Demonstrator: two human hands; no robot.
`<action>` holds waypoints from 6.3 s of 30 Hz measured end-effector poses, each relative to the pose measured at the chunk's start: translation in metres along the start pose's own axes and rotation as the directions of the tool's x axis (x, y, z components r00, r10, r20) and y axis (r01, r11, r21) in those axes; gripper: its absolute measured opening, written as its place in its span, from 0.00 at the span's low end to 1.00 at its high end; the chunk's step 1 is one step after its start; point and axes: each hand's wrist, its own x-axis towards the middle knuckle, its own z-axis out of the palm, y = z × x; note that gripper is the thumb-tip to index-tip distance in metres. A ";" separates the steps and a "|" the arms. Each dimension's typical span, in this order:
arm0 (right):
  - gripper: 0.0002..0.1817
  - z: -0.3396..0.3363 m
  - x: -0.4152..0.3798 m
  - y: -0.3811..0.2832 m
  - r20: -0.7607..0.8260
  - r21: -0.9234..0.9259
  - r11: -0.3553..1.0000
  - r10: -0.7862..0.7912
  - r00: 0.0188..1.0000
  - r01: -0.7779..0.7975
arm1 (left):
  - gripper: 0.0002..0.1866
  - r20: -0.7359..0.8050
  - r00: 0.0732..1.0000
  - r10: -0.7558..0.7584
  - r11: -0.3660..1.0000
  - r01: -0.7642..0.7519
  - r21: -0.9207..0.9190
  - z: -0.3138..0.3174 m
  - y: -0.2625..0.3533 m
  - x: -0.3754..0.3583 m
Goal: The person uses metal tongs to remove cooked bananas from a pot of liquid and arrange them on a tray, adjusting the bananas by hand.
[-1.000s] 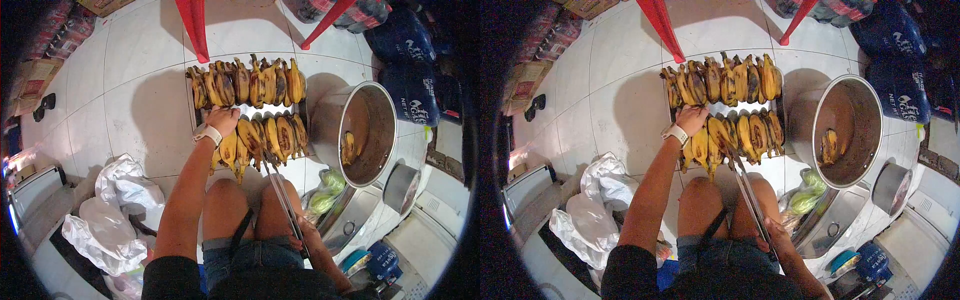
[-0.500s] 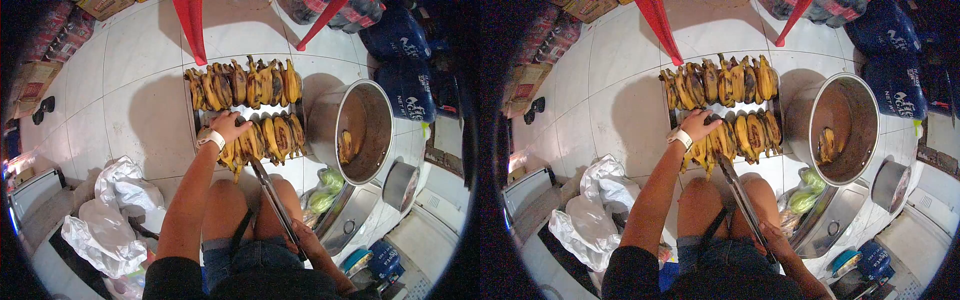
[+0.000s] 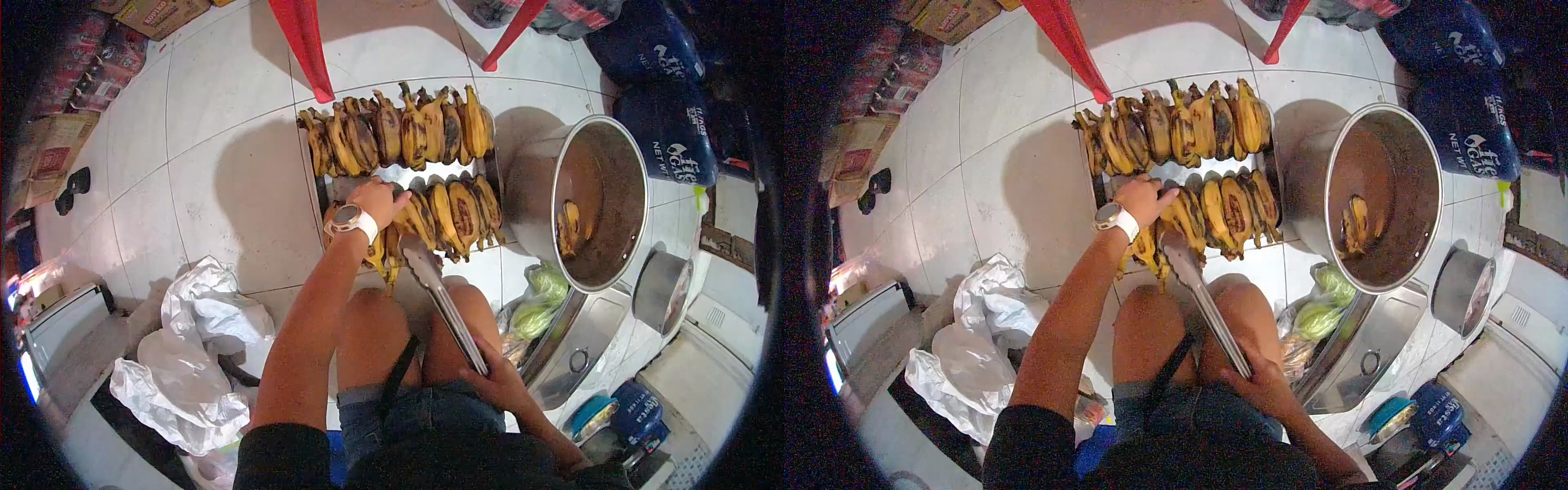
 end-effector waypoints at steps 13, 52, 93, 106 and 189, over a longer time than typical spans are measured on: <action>0.30 0.007 0.022 0.031 0.204 0.018 0.990 -0.141 0.969 0.140 | 0.36 -0.051 0.995 -0.087 0.986 0.078 -0.147 0.000 0.002 -0.001; 0.28 -0.013 0.037 0.021 0.104 -0.568 0.807 -0.122 0.987 0.160 | 0.35 0.048 0.992 -0.119 0.961 0.127 -0.247 0.024 -0.035 0.017; 0.20 -0.164 -0.091 0.044 -0.250 0.417 0.908 0.166 0.954 -0.049 | 0.25 -0.333 0.933 -0.134 0.847 -0.067 -0.527 0.022 -0.026 -0.053; 0.16 -0.284 0.013 0.128 0.144 0.330 0.863 0.356 0.923 -0.384 | 0.21 -0.210 0.848 -0.486 0.666 0.203 -0.718 0.045 -0.022 -0.133; 0.20 0.078 0.128 -0.091 -0.214 -0.136 0.939 -0.339 0.916 0.316 | 0.17 0.016 0.876 -0.481 0.154 0.102 -0.983 0.093 -0.117 -0.148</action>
